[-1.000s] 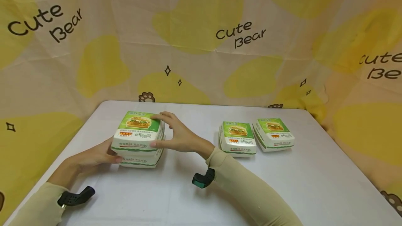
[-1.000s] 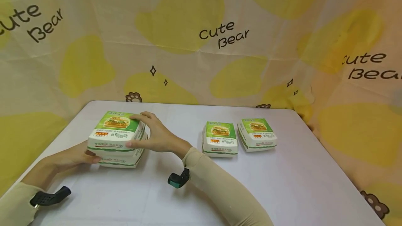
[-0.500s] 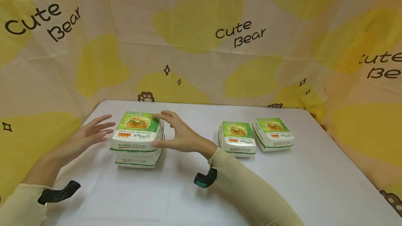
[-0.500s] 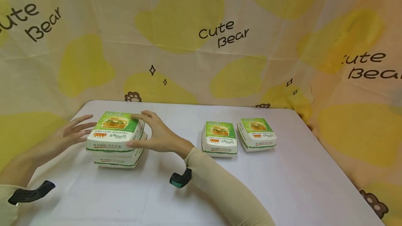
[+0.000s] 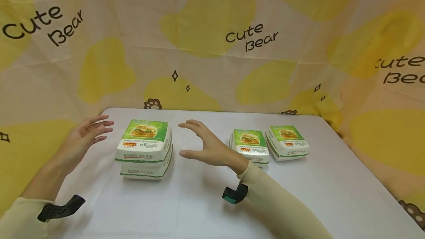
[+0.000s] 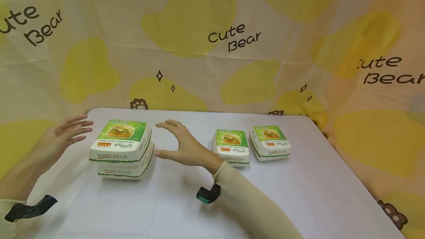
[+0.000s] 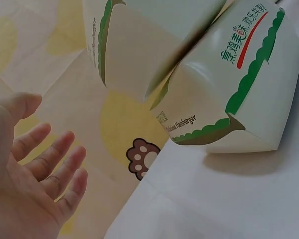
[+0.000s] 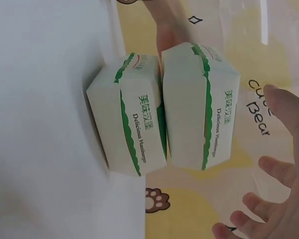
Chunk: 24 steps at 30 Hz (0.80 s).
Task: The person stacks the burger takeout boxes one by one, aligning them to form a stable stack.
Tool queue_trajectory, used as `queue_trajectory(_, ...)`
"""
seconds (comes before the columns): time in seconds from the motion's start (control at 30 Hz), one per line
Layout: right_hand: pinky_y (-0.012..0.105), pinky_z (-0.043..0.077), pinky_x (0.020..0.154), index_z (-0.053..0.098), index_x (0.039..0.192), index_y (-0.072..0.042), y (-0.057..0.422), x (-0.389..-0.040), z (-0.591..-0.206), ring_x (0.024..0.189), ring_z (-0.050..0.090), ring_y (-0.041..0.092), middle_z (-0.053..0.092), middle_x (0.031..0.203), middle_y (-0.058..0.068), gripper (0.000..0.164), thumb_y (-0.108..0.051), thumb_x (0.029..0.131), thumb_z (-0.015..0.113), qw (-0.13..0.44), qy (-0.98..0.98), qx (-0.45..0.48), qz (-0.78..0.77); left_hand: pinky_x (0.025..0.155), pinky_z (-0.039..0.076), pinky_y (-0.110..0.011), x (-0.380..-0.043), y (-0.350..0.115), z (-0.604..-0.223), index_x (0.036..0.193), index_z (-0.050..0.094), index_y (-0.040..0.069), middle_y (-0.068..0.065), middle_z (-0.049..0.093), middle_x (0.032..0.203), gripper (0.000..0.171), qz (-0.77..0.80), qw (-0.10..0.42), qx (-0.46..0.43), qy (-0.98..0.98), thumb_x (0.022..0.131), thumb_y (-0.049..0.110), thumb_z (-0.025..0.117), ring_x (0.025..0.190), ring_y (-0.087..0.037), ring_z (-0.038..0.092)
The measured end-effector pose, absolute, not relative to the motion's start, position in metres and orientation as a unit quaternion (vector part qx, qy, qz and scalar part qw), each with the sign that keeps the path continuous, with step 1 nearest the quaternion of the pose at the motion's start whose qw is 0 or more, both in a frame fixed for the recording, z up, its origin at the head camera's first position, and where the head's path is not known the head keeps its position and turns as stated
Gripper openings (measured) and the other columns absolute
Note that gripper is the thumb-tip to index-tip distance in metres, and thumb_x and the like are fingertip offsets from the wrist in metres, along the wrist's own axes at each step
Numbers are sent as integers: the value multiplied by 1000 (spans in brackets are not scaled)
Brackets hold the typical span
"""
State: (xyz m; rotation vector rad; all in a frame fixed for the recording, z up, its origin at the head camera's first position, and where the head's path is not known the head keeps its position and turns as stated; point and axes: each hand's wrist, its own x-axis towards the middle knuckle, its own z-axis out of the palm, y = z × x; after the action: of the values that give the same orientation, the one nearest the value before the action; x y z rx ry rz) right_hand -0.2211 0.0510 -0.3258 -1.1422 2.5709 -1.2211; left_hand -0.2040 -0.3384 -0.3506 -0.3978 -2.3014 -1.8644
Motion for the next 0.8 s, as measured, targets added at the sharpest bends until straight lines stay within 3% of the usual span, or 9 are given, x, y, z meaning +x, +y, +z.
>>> queue_trajectory(0.33,45,35,112,38,142,-41,110,-219,-326,140,36,13,33,152,-11,62,-37,88,69,13,843,-351,-407,86,48,-9,-199,-327,-341,139,44,8,8,60,124,38,-642,86,-167,-743,101,5,45,111,3,60)
queue_trajectory(0.6,54,32,114,38,144,-33,152,-221,-313,143,33,23,31,155,-1,63,-35,89,69,9,859,-324,-396,88,48,-9,-194,-320,-333,140,43,7,6,58,127,40,-635,94,-193,-742,101,2,43,113,3,58)
queue_trajectory(0.8,60,32,111,35,146,-33,183,-230,-306,142,34,32,28,157,-1,67,-41,89,67,32,883,-298,-362,91,45,-9,-190,-314,-326,145,37,5,5,54,133,44,-606,83,-227,-758,101,0,38,120,2,54)
